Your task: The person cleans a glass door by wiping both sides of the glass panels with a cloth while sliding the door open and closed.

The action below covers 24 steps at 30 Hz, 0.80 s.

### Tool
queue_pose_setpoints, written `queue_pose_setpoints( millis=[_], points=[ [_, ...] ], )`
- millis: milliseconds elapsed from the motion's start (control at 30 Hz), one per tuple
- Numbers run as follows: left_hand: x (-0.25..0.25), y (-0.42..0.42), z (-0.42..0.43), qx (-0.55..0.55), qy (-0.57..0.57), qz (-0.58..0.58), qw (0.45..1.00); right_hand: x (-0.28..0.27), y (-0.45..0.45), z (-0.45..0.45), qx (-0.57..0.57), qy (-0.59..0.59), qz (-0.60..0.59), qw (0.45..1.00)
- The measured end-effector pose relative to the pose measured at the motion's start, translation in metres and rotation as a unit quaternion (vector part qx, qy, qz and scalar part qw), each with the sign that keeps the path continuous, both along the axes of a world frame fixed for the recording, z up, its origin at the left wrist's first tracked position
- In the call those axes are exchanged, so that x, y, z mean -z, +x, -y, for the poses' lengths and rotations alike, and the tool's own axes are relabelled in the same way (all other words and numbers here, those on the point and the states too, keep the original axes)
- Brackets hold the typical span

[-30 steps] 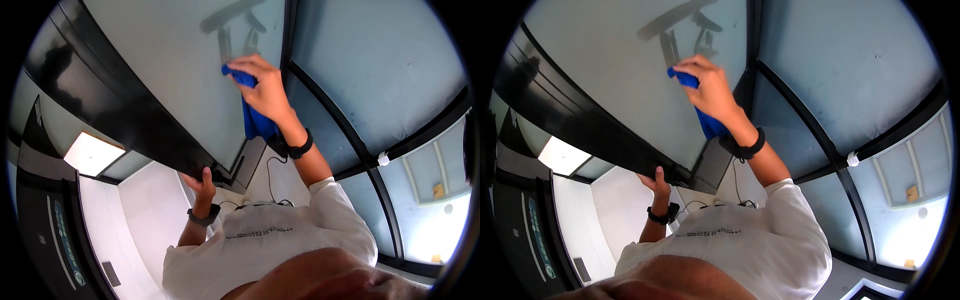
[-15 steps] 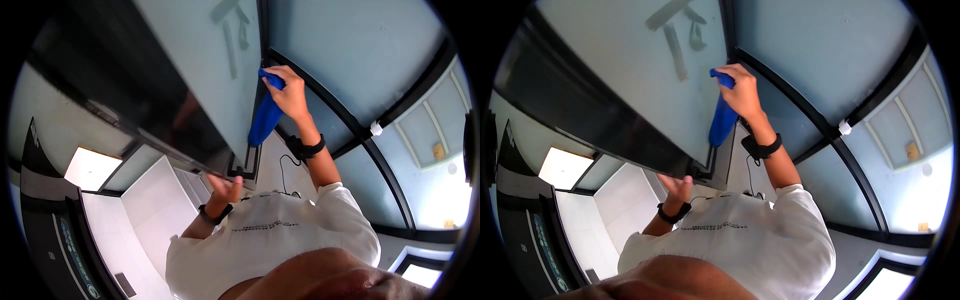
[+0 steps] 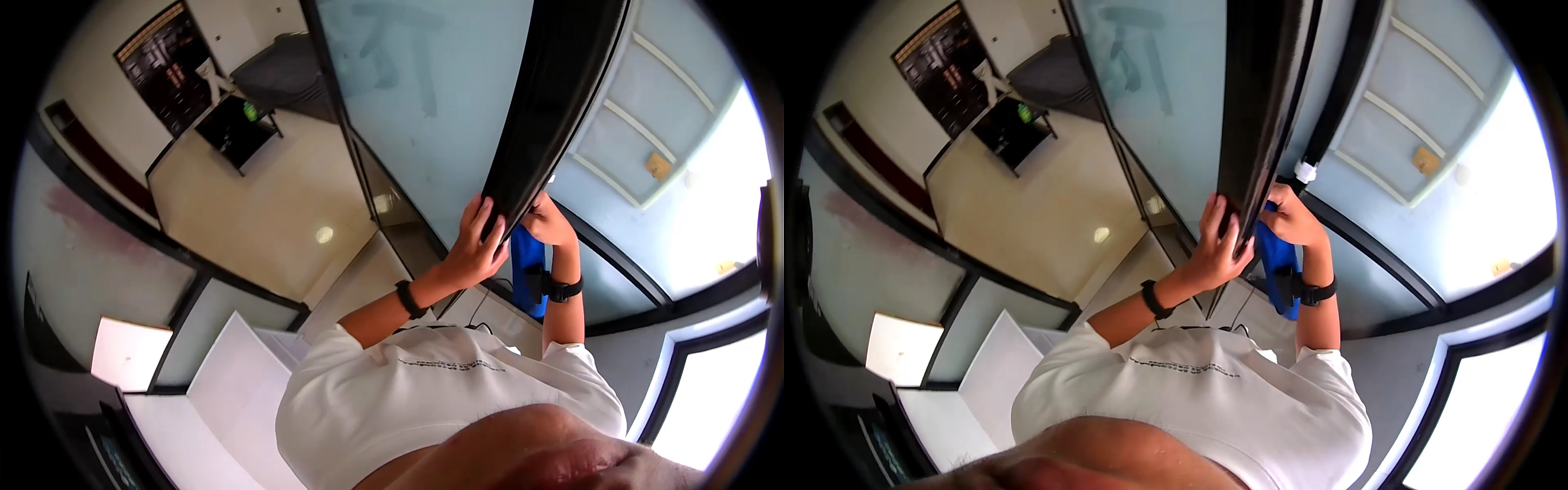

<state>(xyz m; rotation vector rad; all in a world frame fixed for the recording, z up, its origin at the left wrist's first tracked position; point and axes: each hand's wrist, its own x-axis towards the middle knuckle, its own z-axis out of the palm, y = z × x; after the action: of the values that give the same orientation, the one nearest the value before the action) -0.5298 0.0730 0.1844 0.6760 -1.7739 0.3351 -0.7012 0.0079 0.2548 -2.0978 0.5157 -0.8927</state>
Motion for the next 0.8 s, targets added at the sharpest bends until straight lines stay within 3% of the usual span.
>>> queue_pose_setpoints(
  millis=[233, 333, 533, 800],
  points=[
    [-0.009, -0.039, 0.047, 0.097, 0.05, 0.011, 0.994, 0.032, -0.055, 0.035, 0.177, -0.022, 0.043, 0.983],
    [0.006, -0.034, 0.059, 0.171, 0.135, -0.031, 0.975, 0.031, -0.064, 0.042, 0.239, -0.035, 0.057, 0.969],
    [0.029, -0.019, 0.087, 0.105, 0.263, 0.046, 0.958, 0.039, -0.075, 0.058, 0.301, 0.032, 0.097, 0.948],
    [0.047, -0.025, 0.099, 0.086, 0.254, 0.037, 0.963, 0.057, -0.067, 0.053, 0.374, 0.061, 0.157, 0.912]
  ],
)
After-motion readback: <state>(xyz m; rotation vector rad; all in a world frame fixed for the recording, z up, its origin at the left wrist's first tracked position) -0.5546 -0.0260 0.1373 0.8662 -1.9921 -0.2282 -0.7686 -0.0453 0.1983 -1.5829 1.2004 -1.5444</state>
